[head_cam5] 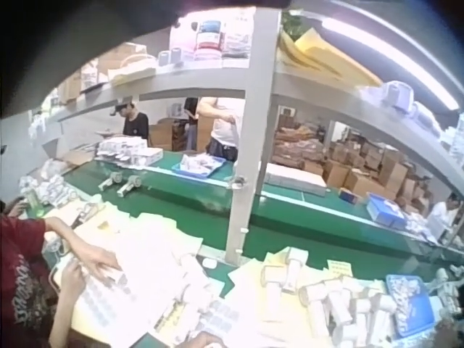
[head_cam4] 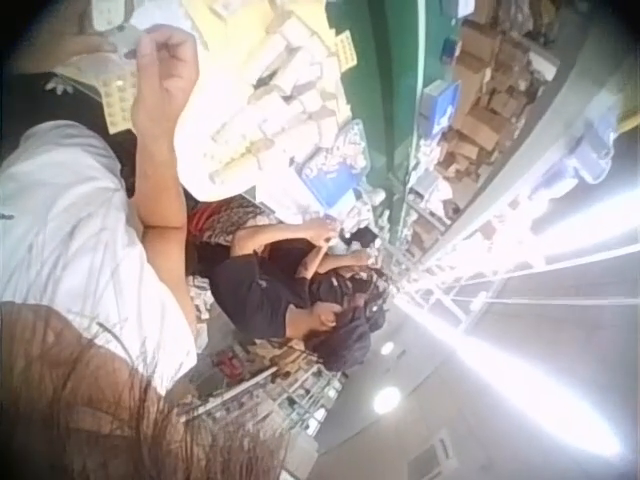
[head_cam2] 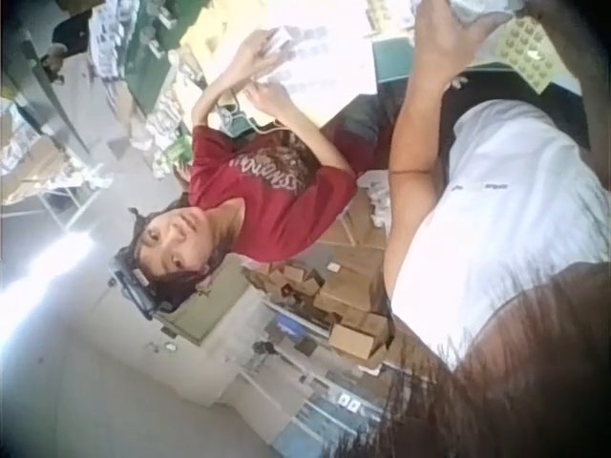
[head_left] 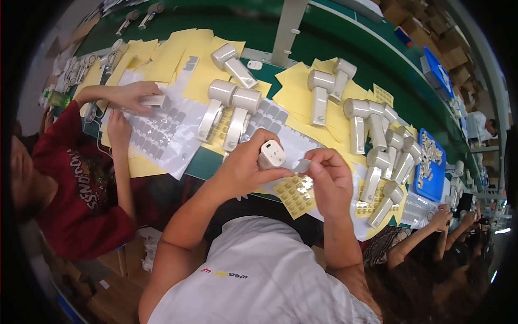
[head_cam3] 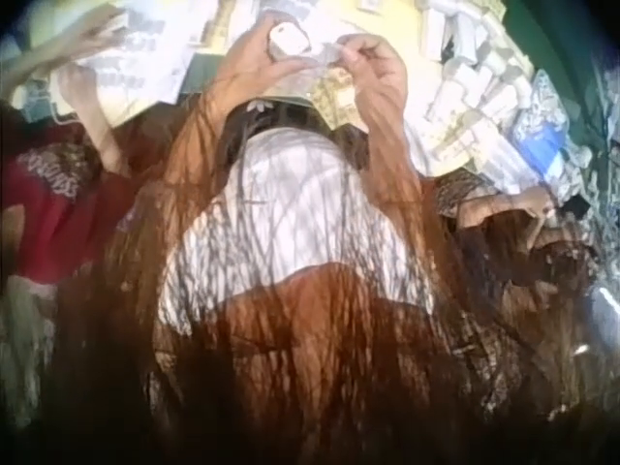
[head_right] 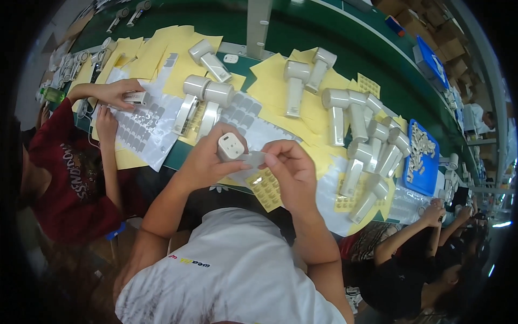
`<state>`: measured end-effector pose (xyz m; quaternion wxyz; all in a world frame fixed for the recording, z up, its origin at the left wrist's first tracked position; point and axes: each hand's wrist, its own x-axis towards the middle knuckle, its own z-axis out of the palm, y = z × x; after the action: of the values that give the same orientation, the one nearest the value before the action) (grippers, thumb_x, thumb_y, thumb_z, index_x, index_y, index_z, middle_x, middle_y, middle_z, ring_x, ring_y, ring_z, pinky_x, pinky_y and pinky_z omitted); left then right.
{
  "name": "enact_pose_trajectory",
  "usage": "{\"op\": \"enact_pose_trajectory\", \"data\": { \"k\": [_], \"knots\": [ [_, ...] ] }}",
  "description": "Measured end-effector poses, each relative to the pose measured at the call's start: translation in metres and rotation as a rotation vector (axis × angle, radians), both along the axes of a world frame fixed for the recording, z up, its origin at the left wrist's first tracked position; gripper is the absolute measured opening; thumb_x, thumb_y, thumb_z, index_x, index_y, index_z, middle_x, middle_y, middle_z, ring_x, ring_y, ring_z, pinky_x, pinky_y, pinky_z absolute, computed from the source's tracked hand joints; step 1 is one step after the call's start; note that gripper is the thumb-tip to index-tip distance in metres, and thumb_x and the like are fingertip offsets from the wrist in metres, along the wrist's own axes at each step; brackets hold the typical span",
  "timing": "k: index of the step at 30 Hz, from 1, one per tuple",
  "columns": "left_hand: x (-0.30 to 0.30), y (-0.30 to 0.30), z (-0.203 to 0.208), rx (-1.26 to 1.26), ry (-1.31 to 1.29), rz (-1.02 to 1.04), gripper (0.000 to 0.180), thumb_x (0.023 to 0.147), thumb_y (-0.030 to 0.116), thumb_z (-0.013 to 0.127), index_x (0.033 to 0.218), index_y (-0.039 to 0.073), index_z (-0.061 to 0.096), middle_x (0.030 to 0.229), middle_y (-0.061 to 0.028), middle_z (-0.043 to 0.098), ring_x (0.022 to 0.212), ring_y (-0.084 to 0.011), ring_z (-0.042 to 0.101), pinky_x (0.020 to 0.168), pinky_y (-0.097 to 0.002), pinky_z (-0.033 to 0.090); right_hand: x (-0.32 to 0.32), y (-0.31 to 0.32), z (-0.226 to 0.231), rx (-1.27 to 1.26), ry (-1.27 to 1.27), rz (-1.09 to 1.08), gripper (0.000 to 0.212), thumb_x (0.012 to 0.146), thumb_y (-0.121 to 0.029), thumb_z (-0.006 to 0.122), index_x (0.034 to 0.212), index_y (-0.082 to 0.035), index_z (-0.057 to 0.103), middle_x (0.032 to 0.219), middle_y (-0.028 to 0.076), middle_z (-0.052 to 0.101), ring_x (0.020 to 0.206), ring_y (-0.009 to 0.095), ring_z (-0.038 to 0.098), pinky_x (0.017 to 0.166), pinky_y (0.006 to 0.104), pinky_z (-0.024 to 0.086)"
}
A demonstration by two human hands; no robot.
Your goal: The person applies labels from a sticker sheet onto white handheld electronic devices by hand, working at an assembly line.
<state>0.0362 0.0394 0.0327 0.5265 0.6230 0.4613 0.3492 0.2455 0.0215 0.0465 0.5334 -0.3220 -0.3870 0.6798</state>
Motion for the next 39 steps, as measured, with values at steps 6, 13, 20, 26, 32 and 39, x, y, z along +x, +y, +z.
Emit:
{"op": "enact_pose_trajectory", "data": {
  "k": [6,13,20,26,32,39],
  "knots": [
    [0.022,-0.015,-0.018,0.360,-0.041,0.191,0.064,0.077,0.014,0.085,0.129,0.005,0.049,0.115,-0.0148,0.058,0.105,-0.0305,0.059,0.091,-0.0367,0.048,0.000,0.008,0.014,0.161,-0.135,0.006,0.013,0.095,0.006,0.064,0.105,0.003,0.057,0.100,0.008,0.064,0.089,0.011,0.062,0.082,0.0249,0.053],
    [0.028,-0.023,-0.027,0.501,-0.149,0.159,0.045,0.091,0.005,0.066,0.129,0.001,0.043,0.121,-0.0179,0.054,0.109,-0.0288,0.055,0.097,-0.0381,0.044,-0.006,0.011,0.015,0.181,-0.222,0.064,0.017,0.093,0.007,0.067,0.107,0.005,0.057,0.100,0.009,0.065,0.094,0.012,0.063,0.085,0.0275,0.053],
    [0.028,-0.029,-0.029,0.476,-0.183,0.169,0.050,0.085,0.001,0.073,0.126,0.002,0.045,0.117,-0.0156,0.054,0.107,-0.0342,0.053,0.094,-0.0399,0.043,-0.012,0.012,0.019,0.289,-0.393,0.098,0.015,0.093,0.007,0.066,0.106,0.004,0.058,0.100,0.008,0.064,0.092,0.013,0.063,0.085,0.0277,0.053],
    [0.027,-0.030,-0.026,0.487,-0.209,0.159,0.053,0.083,0.001,0.074,0.127,0.001,0.044,0.119,-0.0171,0.053,0.109,-0.0350,0.052,0.096,-0.0417,0.041,-0.017,0.008,0.022,0.321,-0.406,0.095,0.016,0.093,0.008,0.066,0.106,0.004,0.058,0.100,0.008,0.064,0.093,0.013,0.062,0.084,0.0265,0.052],
    [0.027,-0.028,-0.027,0.455,-0.204,0.173,0.054,0.081,0.000,0.073,0.127,0.001,0.045,0.120,-0.0179,0.052,0.110,-0.0367,0.052,0.096,-0.0426,0.041,-0.022,0.011,0.025,0.275,-0.390,0.089,0.017,0.092,0.009,0.066,0.105,0.003,0.057,0.098,0.008,0.063,0.091,0.013,0.062,0.083,0.0270,0.052],
    [0.026,-0.031,-0.027,0.446,-0.182,0.161,0.055,0.080,0.000,0.073,0.128,0.001,0.045,0.122,-0.0191,0.052,0.111,-0.0384,0.052,0.097,-0.0434,0.041,-0.023,0.006,0.026,0.261,-0.398,0.050,0.017,0.091,0.010,0.066,0.105,0.003,0.057,0.099,0.009,0.062,0.090,0.014,0.062,0.083,0.0270,0.052]
  ]
}}
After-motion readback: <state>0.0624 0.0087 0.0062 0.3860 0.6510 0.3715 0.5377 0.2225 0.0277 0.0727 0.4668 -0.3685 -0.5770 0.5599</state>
